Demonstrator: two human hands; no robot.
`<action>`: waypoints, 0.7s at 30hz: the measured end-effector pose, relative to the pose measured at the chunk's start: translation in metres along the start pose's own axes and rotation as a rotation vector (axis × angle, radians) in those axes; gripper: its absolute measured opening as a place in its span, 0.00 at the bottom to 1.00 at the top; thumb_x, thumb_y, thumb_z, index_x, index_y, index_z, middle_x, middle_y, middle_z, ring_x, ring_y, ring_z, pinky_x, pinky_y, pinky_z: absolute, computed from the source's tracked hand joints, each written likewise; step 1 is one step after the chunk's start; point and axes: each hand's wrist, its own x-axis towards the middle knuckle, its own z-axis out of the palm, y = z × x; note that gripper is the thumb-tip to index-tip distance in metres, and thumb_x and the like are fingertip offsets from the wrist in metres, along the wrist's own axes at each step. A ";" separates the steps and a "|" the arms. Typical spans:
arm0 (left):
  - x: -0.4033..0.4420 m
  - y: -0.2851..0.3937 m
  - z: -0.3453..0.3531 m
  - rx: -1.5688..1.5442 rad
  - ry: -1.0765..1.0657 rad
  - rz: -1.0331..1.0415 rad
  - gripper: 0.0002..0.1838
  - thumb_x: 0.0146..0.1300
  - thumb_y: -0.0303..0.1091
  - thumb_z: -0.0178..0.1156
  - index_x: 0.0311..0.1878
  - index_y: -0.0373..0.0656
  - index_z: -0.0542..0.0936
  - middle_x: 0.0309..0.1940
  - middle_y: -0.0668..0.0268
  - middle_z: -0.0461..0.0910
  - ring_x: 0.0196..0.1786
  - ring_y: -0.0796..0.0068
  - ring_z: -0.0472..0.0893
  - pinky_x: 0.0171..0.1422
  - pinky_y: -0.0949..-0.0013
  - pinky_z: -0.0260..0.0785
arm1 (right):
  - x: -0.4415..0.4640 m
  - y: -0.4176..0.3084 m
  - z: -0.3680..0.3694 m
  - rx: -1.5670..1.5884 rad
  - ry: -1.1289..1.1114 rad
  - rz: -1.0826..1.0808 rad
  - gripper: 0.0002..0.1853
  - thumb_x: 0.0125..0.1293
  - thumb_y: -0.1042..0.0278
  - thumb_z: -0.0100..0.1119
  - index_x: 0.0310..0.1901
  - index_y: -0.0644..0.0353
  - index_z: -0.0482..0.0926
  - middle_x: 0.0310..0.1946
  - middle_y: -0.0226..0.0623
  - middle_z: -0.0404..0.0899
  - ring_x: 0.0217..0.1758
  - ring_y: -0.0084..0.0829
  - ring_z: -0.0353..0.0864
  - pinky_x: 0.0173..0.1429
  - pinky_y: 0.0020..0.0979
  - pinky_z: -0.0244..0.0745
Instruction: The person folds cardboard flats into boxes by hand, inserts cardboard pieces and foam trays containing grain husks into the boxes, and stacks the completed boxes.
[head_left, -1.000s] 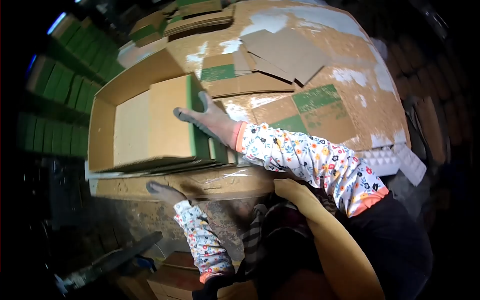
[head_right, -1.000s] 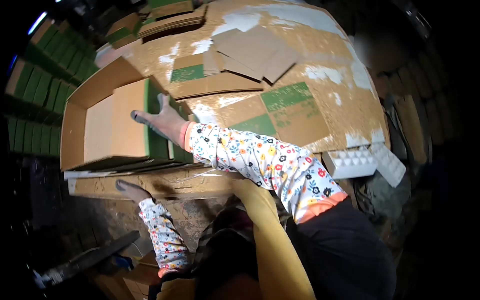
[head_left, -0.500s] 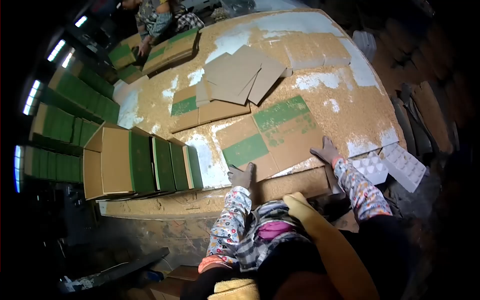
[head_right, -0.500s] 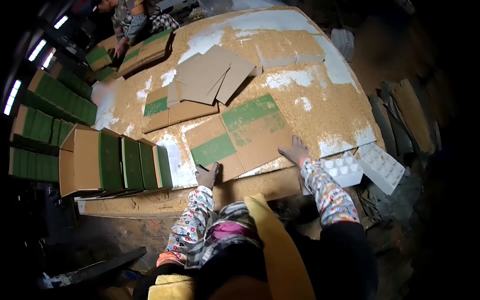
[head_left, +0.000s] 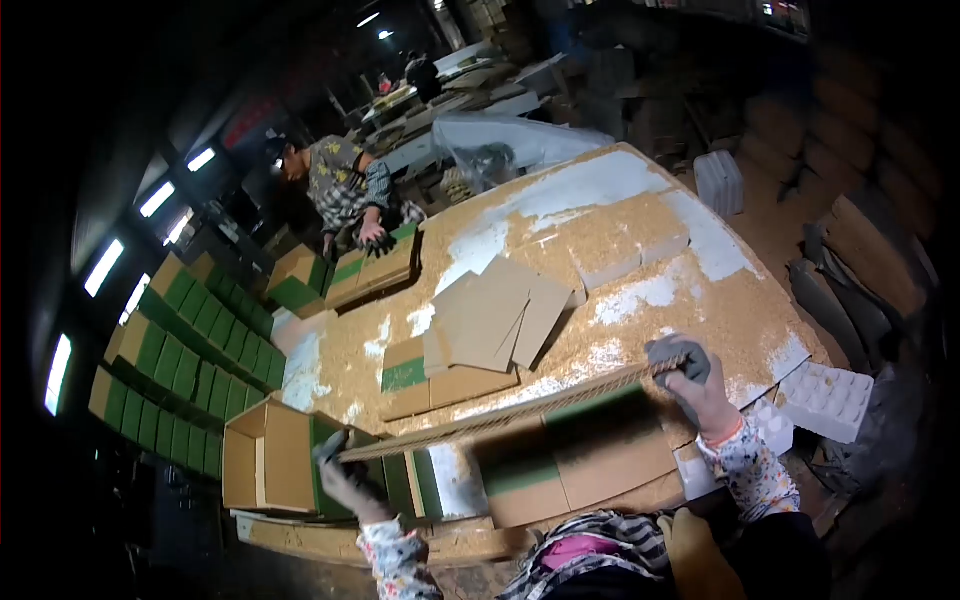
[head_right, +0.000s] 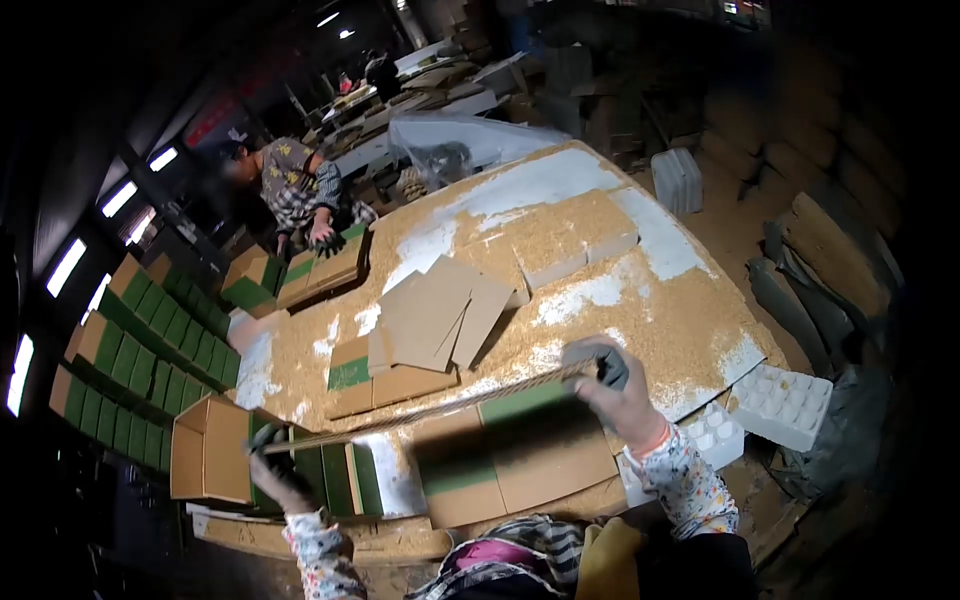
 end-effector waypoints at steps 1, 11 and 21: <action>0.016 -0.010 -0.038 0.005 0.093 0.042 0.21 0.71 0.46 0.42 0.49 0.36 0.75 0.42 0.60 0.77 0.41 0.70 0.76 0.51 0.68 0.68 | -0.003 -0.032 0.026 0.155 0.010 -0.163 0.21 0.54 0.74 0.63 0.49 0.68 0.70 0.44 0.47 0.75 0.49 0.37 0.77 0.53 0.34 0.73; 0.055 0.040 -0.117 0.122 0.274 0.125 0.27 0.72 0.52 0.36 0.58 0.40 0.71 0.46 0.56 0.76 0.49 0.66 0.76 0.55 0.59 0.72 | 0.008 -0.124 0.105 0.214 -0.617 -0.666 0.15 0.65 0.67 0.54 0.47 0.70 0.75 0.44 0.45 0.79 0.47 0.42 0.78 0.51 0.42 0.74; 0.058 0.037 -0.127 0.169 0.295 0.114 0.27 0.72 0.52 0.37 0.58 0.40 0.71 0.46 0.58 0.76 0.48 0.68 0.76 0.53 0.61 0.72 | -0.009 -0.152 0.105 0.240 -0.248 -0.717 0.03 0.62 0.71 0.57 0.32 0.57 0.78 0.35 0.43 0.81 0.44 0.43 0.79 0.46 0.40 0.77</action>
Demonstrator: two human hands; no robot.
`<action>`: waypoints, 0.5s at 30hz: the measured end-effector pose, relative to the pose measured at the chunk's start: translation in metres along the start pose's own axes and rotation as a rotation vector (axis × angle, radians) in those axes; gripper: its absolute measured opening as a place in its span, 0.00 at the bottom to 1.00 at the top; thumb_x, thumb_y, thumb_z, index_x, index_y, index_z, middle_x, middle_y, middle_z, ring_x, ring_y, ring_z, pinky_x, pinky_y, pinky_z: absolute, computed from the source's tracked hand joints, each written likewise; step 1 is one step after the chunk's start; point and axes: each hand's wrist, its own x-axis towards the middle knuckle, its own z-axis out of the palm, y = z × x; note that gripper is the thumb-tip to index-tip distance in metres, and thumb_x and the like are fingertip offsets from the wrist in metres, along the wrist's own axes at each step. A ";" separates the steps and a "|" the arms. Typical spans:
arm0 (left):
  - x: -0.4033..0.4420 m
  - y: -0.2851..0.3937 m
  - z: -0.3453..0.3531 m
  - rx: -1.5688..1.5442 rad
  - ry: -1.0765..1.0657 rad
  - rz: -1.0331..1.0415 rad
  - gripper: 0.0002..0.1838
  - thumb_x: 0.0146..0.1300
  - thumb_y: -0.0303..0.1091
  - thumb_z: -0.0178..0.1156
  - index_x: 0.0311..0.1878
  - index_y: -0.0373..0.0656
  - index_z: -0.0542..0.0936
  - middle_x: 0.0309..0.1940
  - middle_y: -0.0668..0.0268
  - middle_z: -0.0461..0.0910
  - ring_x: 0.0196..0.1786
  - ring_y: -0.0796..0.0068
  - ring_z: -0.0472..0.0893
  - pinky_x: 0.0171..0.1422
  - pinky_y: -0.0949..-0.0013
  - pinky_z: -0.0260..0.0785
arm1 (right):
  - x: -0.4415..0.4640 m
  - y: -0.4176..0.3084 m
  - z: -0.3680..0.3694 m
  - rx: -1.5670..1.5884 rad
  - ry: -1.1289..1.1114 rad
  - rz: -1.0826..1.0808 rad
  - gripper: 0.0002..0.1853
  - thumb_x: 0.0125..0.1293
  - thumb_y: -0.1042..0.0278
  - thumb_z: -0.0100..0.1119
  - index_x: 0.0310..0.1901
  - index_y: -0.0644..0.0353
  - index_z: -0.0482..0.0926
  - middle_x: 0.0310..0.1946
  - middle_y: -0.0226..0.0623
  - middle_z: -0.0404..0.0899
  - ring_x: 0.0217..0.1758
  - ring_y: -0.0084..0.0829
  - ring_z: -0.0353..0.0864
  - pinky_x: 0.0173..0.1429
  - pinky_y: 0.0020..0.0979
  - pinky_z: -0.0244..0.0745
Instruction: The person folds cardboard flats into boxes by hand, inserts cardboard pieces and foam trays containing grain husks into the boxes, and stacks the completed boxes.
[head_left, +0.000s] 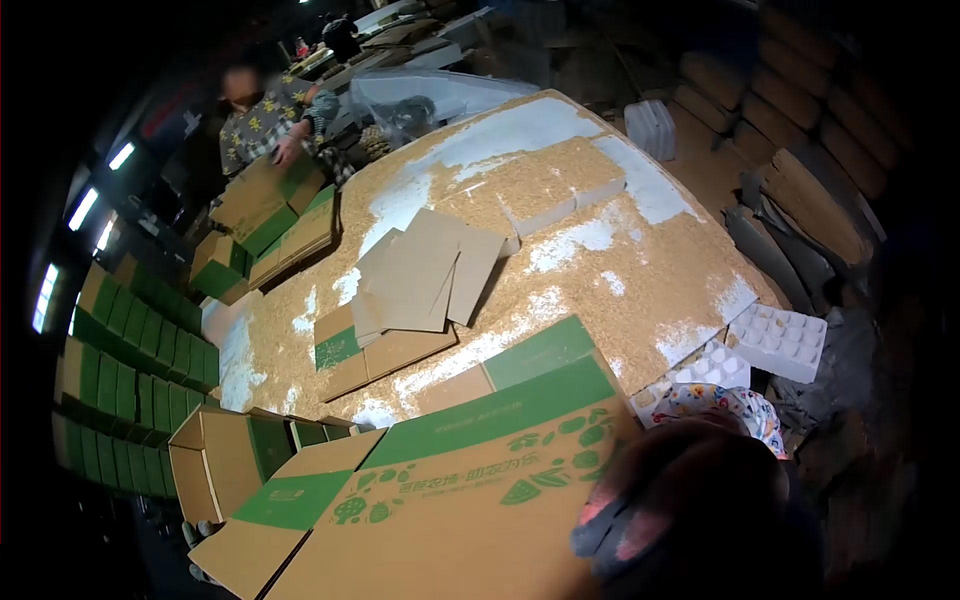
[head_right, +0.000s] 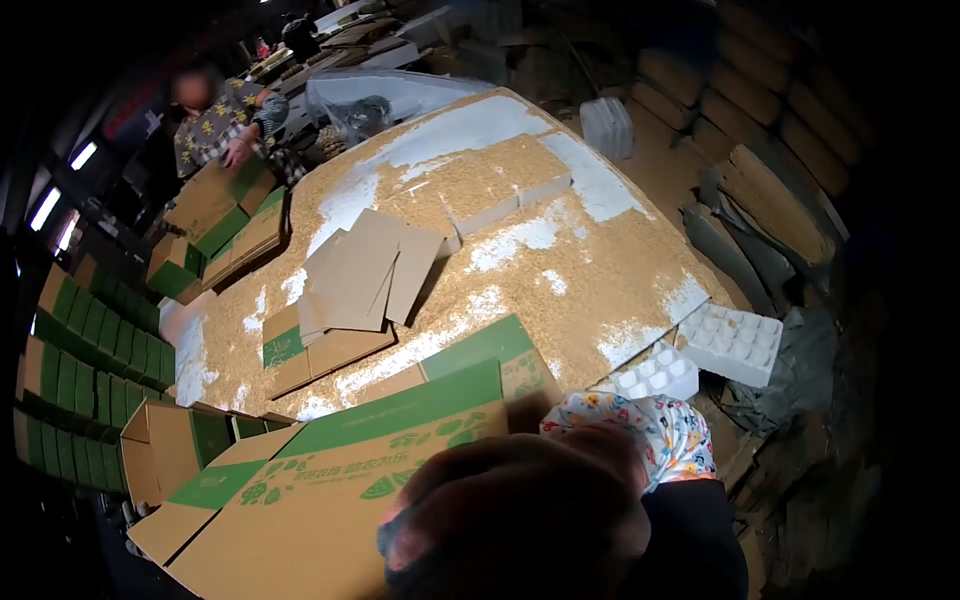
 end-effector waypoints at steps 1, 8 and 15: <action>0.000 0.000 0.002 0.002 -0.003 -0.002 0.27 0.72 0.52 0.38 0.58 0.40 0.71 0.46 0.59 0.76 0.48 0.68 0.77 0.53 0.61 0.72 | 0.001 0.009 -0.011 -0.025 -0.057 -0.084 0.03 0.62 0.71 0.57 0.31 0.57 0.78 0.34 0.42 0.81 0.43 0.42 0.79 0.46 0.40 0.77; -0.003 0.007 -0.006 0.015 -0.002 0.018 0.27 0.72 0.52 0.39 0.58 0.40 0.71 0.46 0.60 0.77 0.47 0.69 0.77 0.53 0.62 0.72 | -0.006 -0.002 -0.013 -0.084 0.057 -0.004 0.04 0.60 0.68 0.59 0.28 0.54 0.76 0.28 0.36 0.81 0.37 0.36 0.79 0.41 0.39 0.78; -0.006 0.002 0.005 0.001 -0.092 0.044 0.27 0.72 0.52 0.40 0.58 0.40 0.71 0.46 0.61 0.78 0.47 0.71 0.77 0.52 0.64 0.72 | -0.004 0.004 -0.027 -0.031 -0.043 0.139 0.12 0.65 0.65 0.54 0.44 0.65 0.72 0.34 0.40 0.79 0.36 0.33 0.79 0.42 0.34 0.76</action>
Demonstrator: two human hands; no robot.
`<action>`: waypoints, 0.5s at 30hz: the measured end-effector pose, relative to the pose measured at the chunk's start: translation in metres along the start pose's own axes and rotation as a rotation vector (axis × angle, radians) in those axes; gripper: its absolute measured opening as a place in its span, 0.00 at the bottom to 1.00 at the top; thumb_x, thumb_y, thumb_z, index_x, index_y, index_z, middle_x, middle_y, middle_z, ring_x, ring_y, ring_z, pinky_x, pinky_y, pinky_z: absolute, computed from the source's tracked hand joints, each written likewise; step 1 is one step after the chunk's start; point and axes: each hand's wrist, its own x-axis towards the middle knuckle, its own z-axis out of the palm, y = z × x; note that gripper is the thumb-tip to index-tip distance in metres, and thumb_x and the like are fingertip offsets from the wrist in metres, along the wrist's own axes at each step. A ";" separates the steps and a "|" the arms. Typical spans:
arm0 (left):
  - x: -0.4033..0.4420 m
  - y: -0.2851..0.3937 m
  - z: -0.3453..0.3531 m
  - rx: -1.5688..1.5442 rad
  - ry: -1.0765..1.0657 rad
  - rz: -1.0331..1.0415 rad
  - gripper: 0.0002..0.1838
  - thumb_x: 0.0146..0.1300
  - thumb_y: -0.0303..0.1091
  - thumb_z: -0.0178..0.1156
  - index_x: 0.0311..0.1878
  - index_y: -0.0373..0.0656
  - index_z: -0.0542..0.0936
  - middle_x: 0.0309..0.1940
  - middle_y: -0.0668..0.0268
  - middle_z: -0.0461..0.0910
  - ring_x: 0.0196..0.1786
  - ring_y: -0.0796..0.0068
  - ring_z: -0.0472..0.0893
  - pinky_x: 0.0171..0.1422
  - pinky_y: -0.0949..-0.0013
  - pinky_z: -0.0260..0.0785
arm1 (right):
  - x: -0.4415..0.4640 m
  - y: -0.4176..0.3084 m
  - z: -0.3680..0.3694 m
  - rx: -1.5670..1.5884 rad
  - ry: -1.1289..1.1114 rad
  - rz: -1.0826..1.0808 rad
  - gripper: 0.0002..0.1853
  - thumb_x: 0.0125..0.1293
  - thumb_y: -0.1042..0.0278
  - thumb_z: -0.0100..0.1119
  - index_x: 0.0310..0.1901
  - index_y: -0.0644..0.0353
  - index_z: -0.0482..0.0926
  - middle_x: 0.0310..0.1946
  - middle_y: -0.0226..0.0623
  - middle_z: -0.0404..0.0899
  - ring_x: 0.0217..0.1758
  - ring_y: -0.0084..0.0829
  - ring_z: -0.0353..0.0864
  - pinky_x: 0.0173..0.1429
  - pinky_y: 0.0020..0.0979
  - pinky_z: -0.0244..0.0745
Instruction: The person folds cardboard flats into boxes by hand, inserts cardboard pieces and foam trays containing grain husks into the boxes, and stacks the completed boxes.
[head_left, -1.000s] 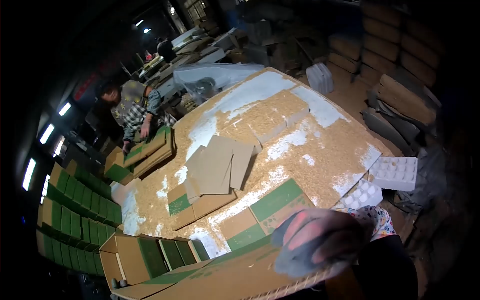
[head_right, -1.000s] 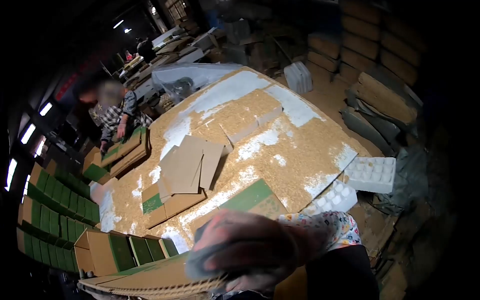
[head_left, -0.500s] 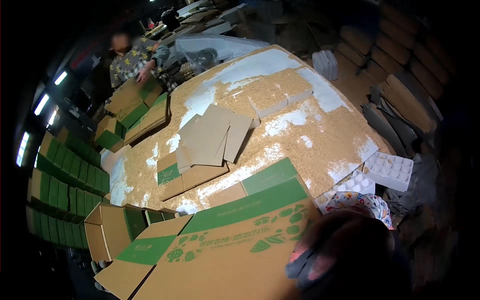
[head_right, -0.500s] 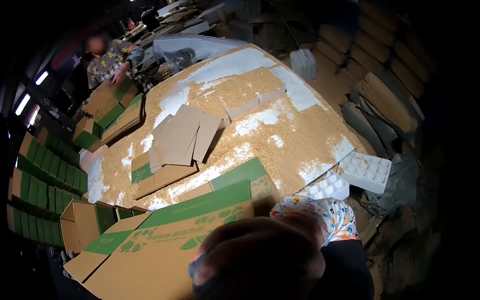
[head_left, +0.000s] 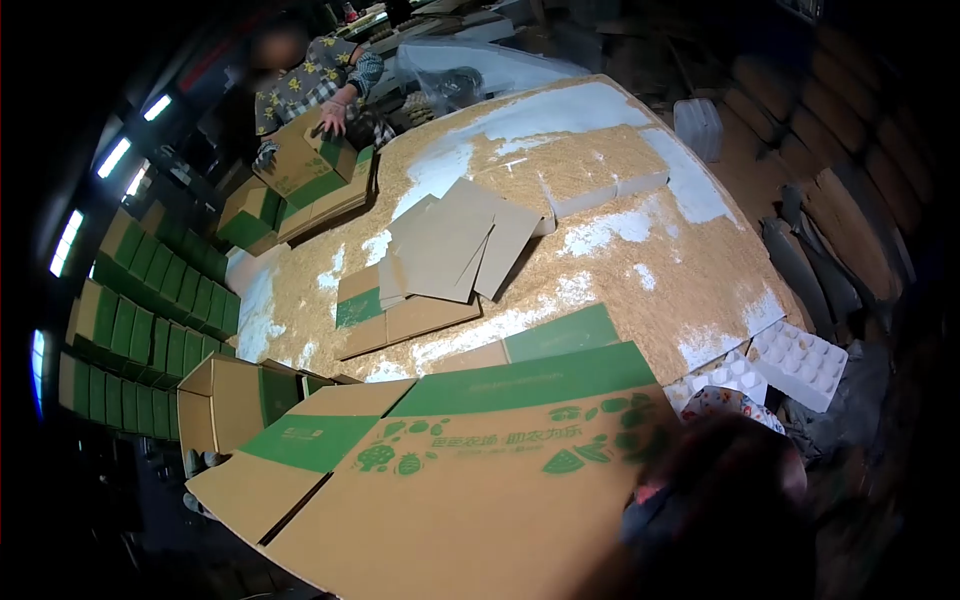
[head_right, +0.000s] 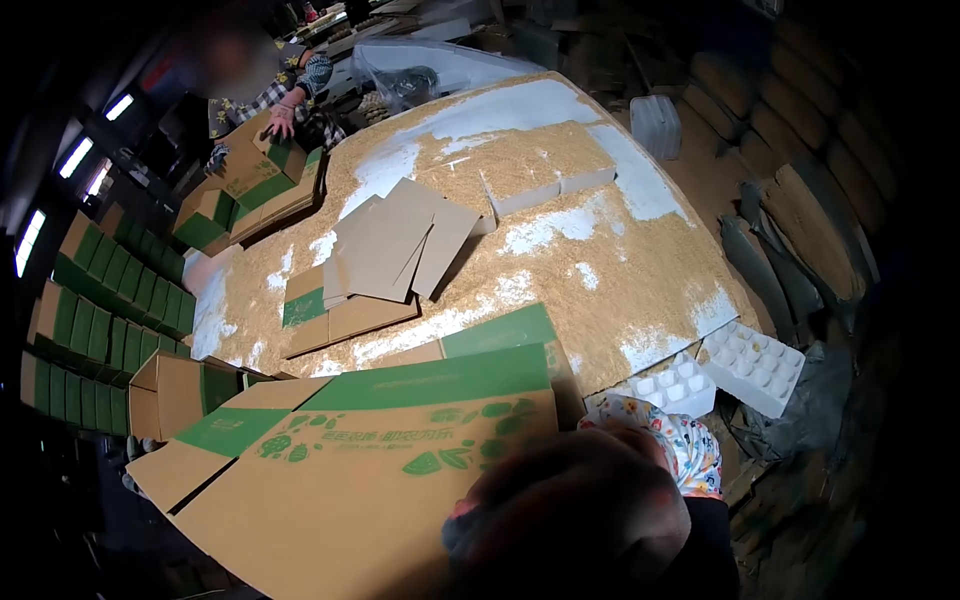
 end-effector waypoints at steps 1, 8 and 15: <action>-0.002 -0.005 0.004 -0.016 -0.050 0.015 0.27 0.72 0.52 0.40 0.58 0.40 0.71 0.46 0.61 0.78 0.46 0.71 0.77 0.52 0.64 0.72 | 0.000 0.001 -0.006 -0.047 -0.047 0.091 0.15 0.66 0.65 0.53 0.47 0.67 0.71 0.35 0.40 0.79 0.36 0.32 0.79 0.42 0.33 0.76; -0.045 -0.045 0.081 -0.012 -0.213 -0.385 0.23 0.69 0.47 0.53 0.54 0.35 0.75 0.39 0.68 0.79 0.34 0.84 0.75 0.31 0.79 0.66 | -0.015 0.073 -0.028 -0.044 0.432 0.795 0.21 0.66 0.66 0.54 0.56 0.72 0.69 0.36 0.39 0.78 0.38 0.25 0.75 0.46 0.26 0.72; -0.111 -0.068 0.133 0.184 -0.645 -0.765 0.17 0.60 0.45 0.63 0.44 0.43 0.77 0.34 0.67 0.79 0.31 0.81 0.76 0.32 0.76 0.69 | -0.119 0.178 -0.081 -0.504 0.597 0.958 0.20 0.60 0.62 0.64 0.44 0.68 0.67 0.33 0.40 0.75 0.34 0.27 0.75 0.41 0.28 0.72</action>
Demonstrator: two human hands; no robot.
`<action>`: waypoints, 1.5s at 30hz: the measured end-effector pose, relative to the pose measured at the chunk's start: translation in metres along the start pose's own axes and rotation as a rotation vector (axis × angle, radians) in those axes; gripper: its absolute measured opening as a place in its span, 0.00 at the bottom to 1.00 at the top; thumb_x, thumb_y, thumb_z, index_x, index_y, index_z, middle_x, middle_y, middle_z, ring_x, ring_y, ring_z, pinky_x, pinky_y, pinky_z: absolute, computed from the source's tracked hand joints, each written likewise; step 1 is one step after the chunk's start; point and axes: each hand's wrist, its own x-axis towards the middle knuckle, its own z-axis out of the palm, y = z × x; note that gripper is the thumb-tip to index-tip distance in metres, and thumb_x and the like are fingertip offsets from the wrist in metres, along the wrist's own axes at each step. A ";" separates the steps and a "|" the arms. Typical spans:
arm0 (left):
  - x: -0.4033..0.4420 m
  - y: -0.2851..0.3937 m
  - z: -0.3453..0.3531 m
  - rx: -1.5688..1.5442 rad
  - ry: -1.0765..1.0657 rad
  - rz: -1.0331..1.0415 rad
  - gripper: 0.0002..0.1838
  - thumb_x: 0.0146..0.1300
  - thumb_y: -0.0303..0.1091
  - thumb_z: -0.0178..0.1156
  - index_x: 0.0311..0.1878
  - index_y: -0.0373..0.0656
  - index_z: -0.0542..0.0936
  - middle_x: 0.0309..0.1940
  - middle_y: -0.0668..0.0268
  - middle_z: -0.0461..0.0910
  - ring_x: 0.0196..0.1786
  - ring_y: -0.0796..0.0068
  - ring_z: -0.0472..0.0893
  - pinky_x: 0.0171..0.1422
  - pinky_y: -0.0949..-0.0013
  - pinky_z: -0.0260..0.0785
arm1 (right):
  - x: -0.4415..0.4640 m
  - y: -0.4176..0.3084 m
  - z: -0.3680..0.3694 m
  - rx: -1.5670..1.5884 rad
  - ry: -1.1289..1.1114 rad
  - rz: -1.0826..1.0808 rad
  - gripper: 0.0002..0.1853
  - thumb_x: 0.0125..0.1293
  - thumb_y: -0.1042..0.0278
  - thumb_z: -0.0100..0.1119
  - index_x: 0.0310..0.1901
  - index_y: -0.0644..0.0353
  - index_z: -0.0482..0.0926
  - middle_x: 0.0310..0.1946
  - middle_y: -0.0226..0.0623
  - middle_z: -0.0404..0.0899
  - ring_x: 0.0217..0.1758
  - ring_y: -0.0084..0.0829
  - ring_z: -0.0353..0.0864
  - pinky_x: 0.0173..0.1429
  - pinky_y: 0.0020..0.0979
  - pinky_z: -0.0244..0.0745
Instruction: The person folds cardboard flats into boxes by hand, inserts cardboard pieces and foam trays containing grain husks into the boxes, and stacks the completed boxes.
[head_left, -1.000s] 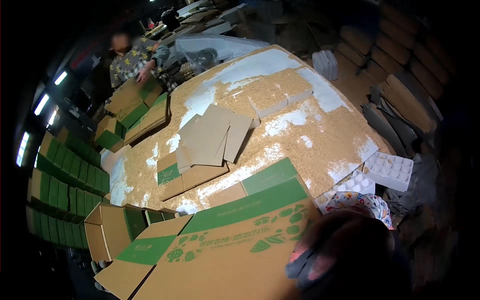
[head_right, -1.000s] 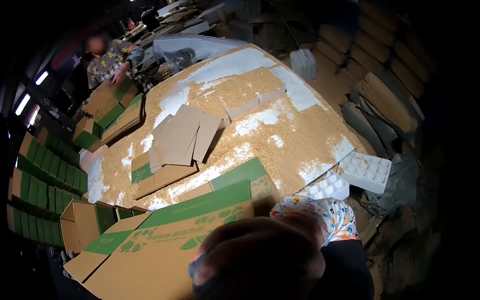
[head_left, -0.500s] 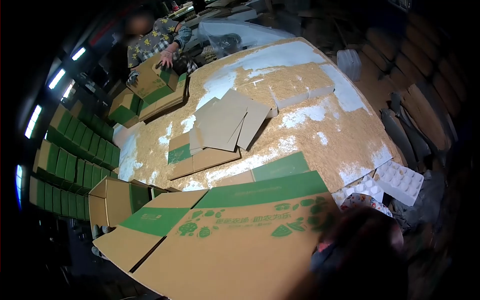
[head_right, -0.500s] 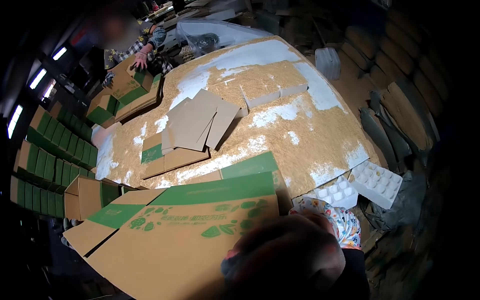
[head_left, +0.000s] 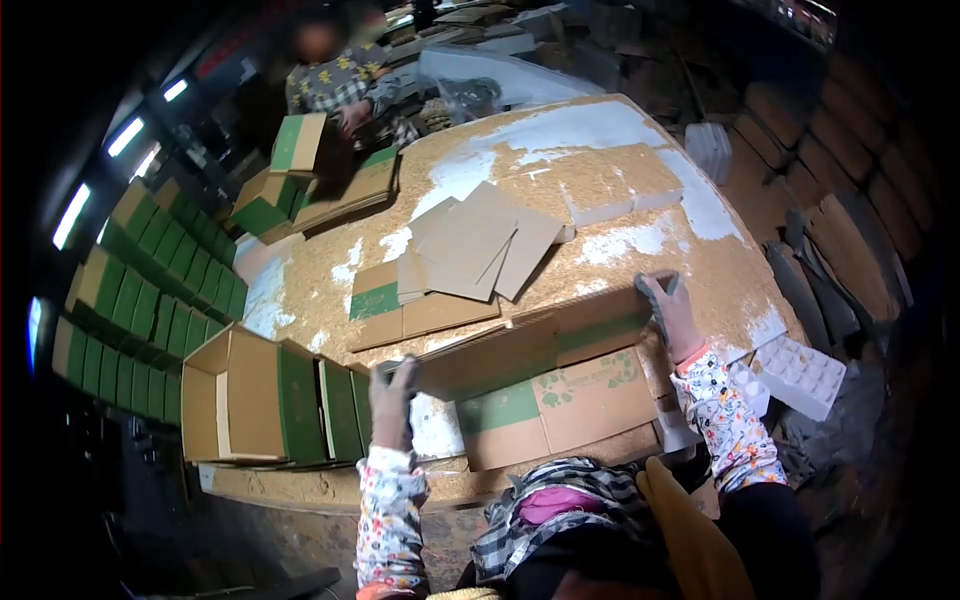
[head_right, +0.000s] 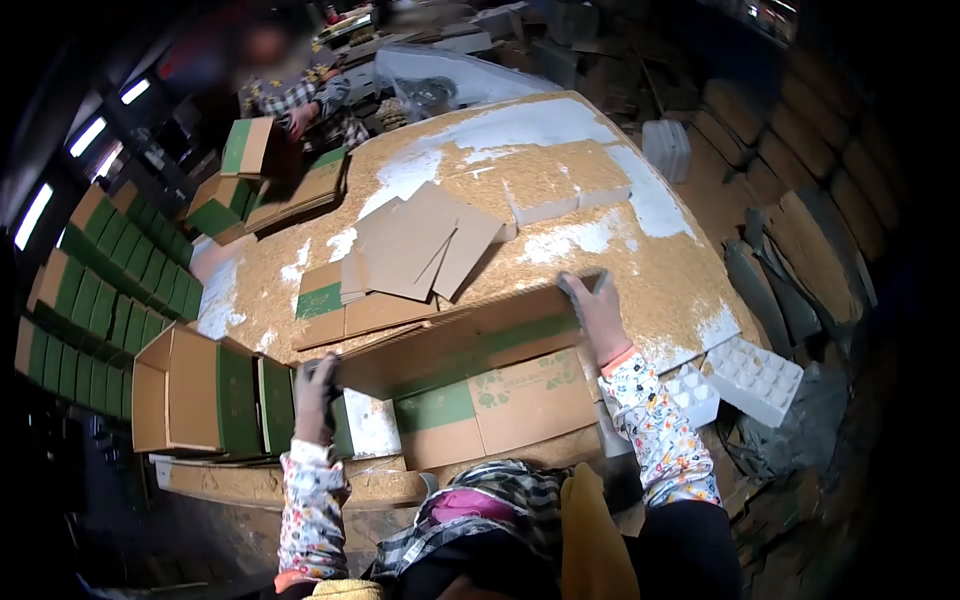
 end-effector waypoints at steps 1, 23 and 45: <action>0.014 -0.017 0.008 0.036 -0.056 -0.129 0.17 0.58 0.44 0.65 0.43 0.42 0.78 0.33 0.66 0.79 0.31 0.79 0.77 0.32 0.75 0.70 | -0.003 0.042 0.000 0.038 0.036 -0.013 0.19 0.60 0.63 0.64 0.43 0.68 0.68 0.34 0.39 0.76 0.34 0.26 0.75 0.41 0.27 0.73; 0.004 -0.074 0.106 0.576 -0.396 0.362 0.59 0.44 0.52 0.74 0.68 0.27 0.49 0.64 0.40 0.60 0.64 0.46 0.66 0.68 0.58 0.58 | 0.110 -0.015 0.013 -0.543 -0.931 0.219 0.40 0.60 0.46 0.61 0.64 0.69 0.63 0.50 0.49 0.78 0.56 0.37 0.77 0.63 0.35 0.68; 0.032 -0.068 0.049 0.073 -0.168 0.377 0.29 0.62 0.35 0.58 0.65 0.38 0.63 0.60 0.44 0.65 0.64 0.47 0.64 0.71 0.55 0.54 | -0.039 0.101 0.047 -0.452 -0.669 0.140 0.41 0.58 0.56 0.61 0.66 0.73 0.55 0.58 0.61 0.69 0.62 0.45 0.70 0.64 0.34 0.65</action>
